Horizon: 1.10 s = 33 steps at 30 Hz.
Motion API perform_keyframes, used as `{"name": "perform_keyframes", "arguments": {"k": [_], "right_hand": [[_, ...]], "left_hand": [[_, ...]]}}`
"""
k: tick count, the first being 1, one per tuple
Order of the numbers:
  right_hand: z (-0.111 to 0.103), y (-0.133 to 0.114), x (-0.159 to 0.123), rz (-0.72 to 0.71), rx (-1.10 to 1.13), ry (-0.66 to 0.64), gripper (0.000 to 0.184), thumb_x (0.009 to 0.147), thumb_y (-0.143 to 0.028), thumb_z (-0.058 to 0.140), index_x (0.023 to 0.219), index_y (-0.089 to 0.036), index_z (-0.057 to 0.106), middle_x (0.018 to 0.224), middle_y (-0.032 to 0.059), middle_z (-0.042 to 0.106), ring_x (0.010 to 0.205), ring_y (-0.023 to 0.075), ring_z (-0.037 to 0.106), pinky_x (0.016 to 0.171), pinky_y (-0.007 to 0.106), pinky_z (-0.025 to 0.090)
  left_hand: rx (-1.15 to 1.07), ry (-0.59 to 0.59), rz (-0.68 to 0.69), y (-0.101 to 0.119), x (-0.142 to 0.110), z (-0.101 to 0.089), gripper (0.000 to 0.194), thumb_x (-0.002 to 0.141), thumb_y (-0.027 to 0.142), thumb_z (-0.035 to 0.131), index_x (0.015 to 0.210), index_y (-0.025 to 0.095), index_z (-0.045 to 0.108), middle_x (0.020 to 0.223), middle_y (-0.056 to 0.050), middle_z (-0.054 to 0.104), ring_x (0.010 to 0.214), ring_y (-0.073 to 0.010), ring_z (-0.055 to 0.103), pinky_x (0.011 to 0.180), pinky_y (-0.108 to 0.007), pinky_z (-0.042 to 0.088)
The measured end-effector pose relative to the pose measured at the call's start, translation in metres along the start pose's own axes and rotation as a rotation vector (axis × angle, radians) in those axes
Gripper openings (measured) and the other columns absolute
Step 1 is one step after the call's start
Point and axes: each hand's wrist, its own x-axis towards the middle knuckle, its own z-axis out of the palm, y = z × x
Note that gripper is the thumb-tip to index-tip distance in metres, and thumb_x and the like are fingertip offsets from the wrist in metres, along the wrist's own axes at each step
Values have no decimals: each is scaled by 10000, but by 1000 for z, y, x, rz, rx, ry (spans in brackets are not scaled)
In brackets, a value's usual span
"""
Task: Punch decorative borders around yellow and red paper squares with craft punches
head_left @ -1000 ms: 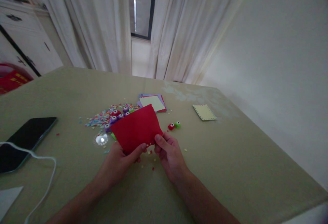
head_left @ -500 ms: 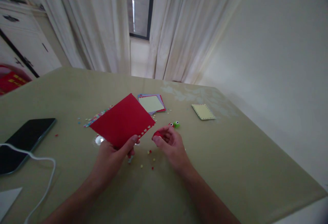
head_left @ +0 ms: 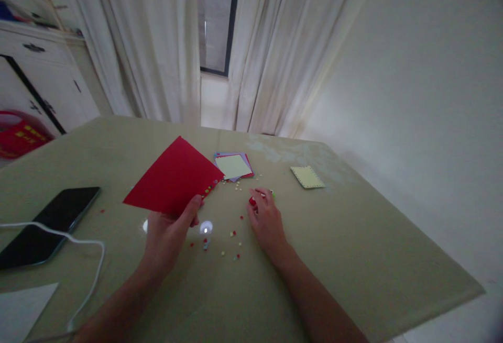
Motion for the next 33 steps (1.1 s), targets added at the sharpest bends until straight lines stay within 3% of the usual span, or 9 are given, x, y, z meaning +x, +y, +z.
{"name": "perform_keyframes", "arguments": {"k": [4,9,12,14,18,24,27,31,33], "right_hand": [[10,-23,8,-120,12,-94,449,1003,-141,572,1442,-222,620,1363,147,645,1189,272,657,1074,451,554],[47,-62,32,-351,-102,-301,507,1021,-214,643,1518,-210,542,1535,153,585,1406,293,546,1204,457,453],[63,-75,39,-490,-159,-362,480,1011,-266,694,1472,-228,568,1510,128,615,1344,289,591,1161,429,484],[62,-77,35,-495,-200,-377,403,1003,-261,712,1391,-208,619,1378,119,693,1252,285,635,1087,396,524],[37,-65,12,-385,-236,-399,199,1013,-239,695,1209,-209,692,1200,105,730,1106,260,672,951,344,544],[4,-44,-14,-65,3,-386,185,941,-252,779,1111,-188,744,1067,82,712,967,232,664,883,337,513],[0,-43,-14,49,383,-347,146,939,-295,778,1051,-202,760,1012,58,713,937,218,660,857,335,506],[-2,-44,-10,201,1052,-246,316,877,-515,829,1045,-252,778,1306,76,679,1087,232,677,890,339,535],[-3,-44,-9,273,1191,-189,369,805,-551,885,1021,-265,796,1329,64,674,1041,216,681,865,324,540]], "left_hand": [[-39,64,-11,-2,6,-4,393,872,472,767,596,237,613,536,45,580,527,-148,548,521,-264,430],[-77,49,-2,-10,12,-7,437,886,465,764,564,227,589,524,43,572,526,-138,524,535,-261,409],[-103,73,7,-10,17,-8,441,909,444,708,553,230,558,509,50,547,502,-128,498,529,-255,400],[-114,90,3,-9,19,-8,424,901,438,696,561,235,544,505,55,535,490,-126,485,514,-253,390],[-100,64,-28,-9,18,-5,445,865,484,742,552,235,547,509,50,536,488,-130,479,497,-254,379],[-48,-43,-61,-20,10,-4,455,859,476,760,529,219,581,591,5,630,570,-147,566,548,-249,425],[-18,-99,-78,-25,8,-4,430,861,483,755,557,214,614,597,-4,645,564,-157,577,530,-251,428],[7,-170,-99,-28,5,-2,382,853,495,772,629,206,663,647,-12,681,608,-164,604,558,-245,453],[31,-196,-108,-28,3,-1,387,846,512,770,634,205,664,670,-18,696,639,-172,621,583,-246,471]]}}
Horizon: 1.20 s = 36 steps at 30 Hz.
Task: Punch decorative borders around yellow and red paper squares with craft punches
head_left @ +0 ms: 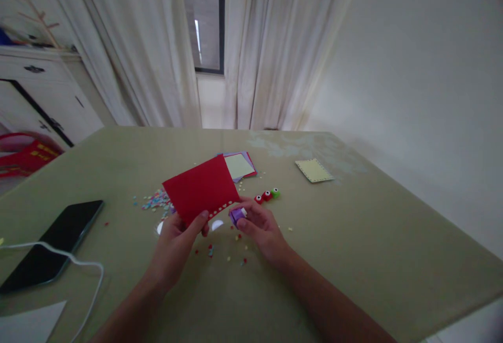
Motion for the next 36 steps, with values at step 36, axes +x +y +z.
{"name": "perform_keyframes", "arguments": {"k": [36], "right_hand": [[16,9,-2,240,308,159,506,618,-338,1028,1056,-253,791,912,-30,761,787,127,698,761,251,523]], "left_hand": [[-590,142,-272,4,-5,22,446,592,382,1035,919,169,819,834,-39,847,710,-178,802,647,-217,661]]}}
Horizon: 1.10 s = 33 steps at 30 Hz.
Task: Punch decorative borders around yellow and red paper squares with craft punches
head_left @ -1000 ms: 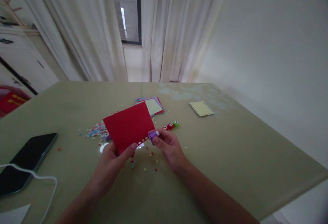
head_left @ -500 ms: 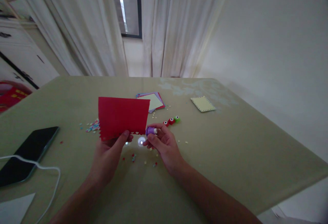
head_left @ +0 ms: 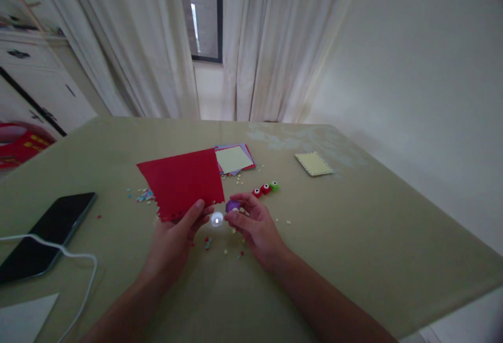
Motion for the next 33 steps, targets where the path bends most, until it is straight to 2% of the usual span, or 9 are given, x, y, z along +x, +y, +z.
{"name": "perform_keyframes", "arguments": {"k": [3,7,12,18,21,25,33], "right_hand": [[0,1,0,25,-16,-54,584,619,-315,1030,1152,-255,798,945,-21,768,826,131,699,834,275,540],[-2,4,1,54,-9,-85,558,606,-341,1039,1107,-240,817,967,5,794,857,146,714,867,291,550],[-3,1,3,11,22,-50,496,629,-307,1027,1068,-218,815,967,17,793,862,147,713,831,264,546],[-2,-2,3,-24,16,-48,484,608,-299,1035,1030,-226,811,908,-3,779,812,142,700,802,264,556],[-2,-1,3,-19,0,-76,465,600,-306,1038,1002,-228,817,914,5,794,820,152,710,805,277,571],[-2,1,4,-16,-7,-96,455,603,-303,1039,996,-231,822,927,7,804,822,153,713,814,282,572],[-7,-1,5,32,-39,-73,432,623,-365,1030,967,-198,829,907,20,805,797,149,704,807,270,539]], "left_hand": [[-40,10,-6,0,-2,2,442,556,329,1046,906,179,821,843,-26,852,738,-177,814,677,-209,667],[86,3,-34,0,-3,0,411,641,399,992,940,169,830,885,-70,867,799,-217,827,717,-263,680],[414,30,135,3,-3,-4,359,745,461,895,958,178,834,881,-85,871,774,-246,826,689,-301,665],[570,-21,221,5,-4,-7,322,764,483,863,915,203,816,830,-58,856,732,-256,803,655,-331,648],[611,-72,233,5,-7,-5,318,745,474,867,908,206,810,864,-61,857,768,-273,801,681,-356,648],[639,-123,241,5,-8,-6,317,788,489,837,939,211,812,904,-63,856,821,-283,798,718,-378,642],[673,-154,252,4,-7,-7,314,803,488,832,983,231,830,997,-66,867,920,-295,805,813,-405,644]]}}
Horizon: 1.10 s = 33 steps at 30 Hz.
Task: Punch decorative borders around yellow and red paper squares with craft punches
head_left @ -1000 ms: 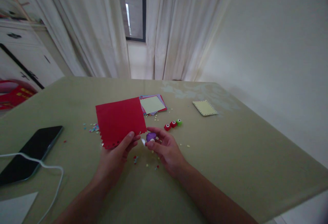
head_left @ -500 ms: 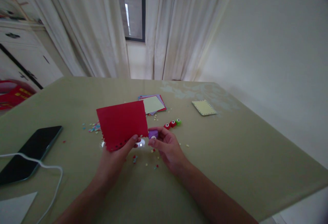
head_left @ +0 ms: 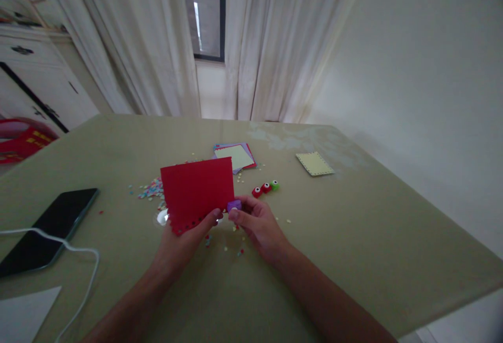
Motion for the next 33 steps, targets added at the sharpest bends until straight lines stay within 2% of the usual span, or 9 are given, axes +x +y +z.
{"name": "perform_keyframes", "arguments": {"k": [4,7,13,16,21,26,28,33], "right_hand": [[1,-3,-1,16,-26,-2,428,611,-365,1029,949,-195,828,889,23,804,761,153,688,762,273,541],[2,-5,-2,12,-49,-13,404,624,-379,1021,929,-199,827,848,17,789,708,145,653,696,266,521],[2,-7,-3,-6,-90,16,379,626,-399,1016,873,-195,816,759,-3,732,628,119,552,577,239,402],[2,-8,-3,-2,-86,15,381,621,-399,1018,867,-196,808,756,-12,724,626,109,540,581,234,389],[1,-8,-3,-6,-108,-13,364,652,-395,1001,890,-200,807,767,-10,725,630,117,552,614,256,410],[2,-9,-4,11,-136,9,368,665,-398,993,908,-200,799,841,10,745,676,128,578,634,260,408],[2,-10,-4,24,-145,21,366,663,-395,991,903,-200,795,826,7,736,641,117,546,593,250,368],[5,-10,-5,34,-129,23,365,648,-393,993,877,-193,791,698,-30,666,525,74,363,494,244,202]], "left_hand": [[-6,1,-19,5,0,2,282,780,478,828,911,228,835,886,-59,864,858,-308,813,761,-408,655],[-18,18,-6,10,0,3,247,760,455,835,882,240,832,875,-57,864,825,-308,813,733,-402,654],[-51,30,35,10,0,4,327,737,409,864,1022,254,822,963,-67,870,872,-322,811,791,-431,651],[-32,20,57,6,1,4,330,765,394,855,1059,248,817,967,-65,867,886,-314,808,814,-423,647],[1,1,71,0,2,4,238,806,412,837,979,250,819,983,-57,865,891,-292,802,805,-391,636],[10,2,62,0,0,4,251,805,419,835,985,245,813,994,-57,857,909,-292,792,832,-393,622],[2,-9,66,1,0,4,254,810,419,832,993,244,811,1000,-61,856,915,-294,790,842,-396,620],[-7,-11,57,1,0,5,256,800,419,837,998,257,818,994,-56,856,898,-291,786,822,-396,623]]}}
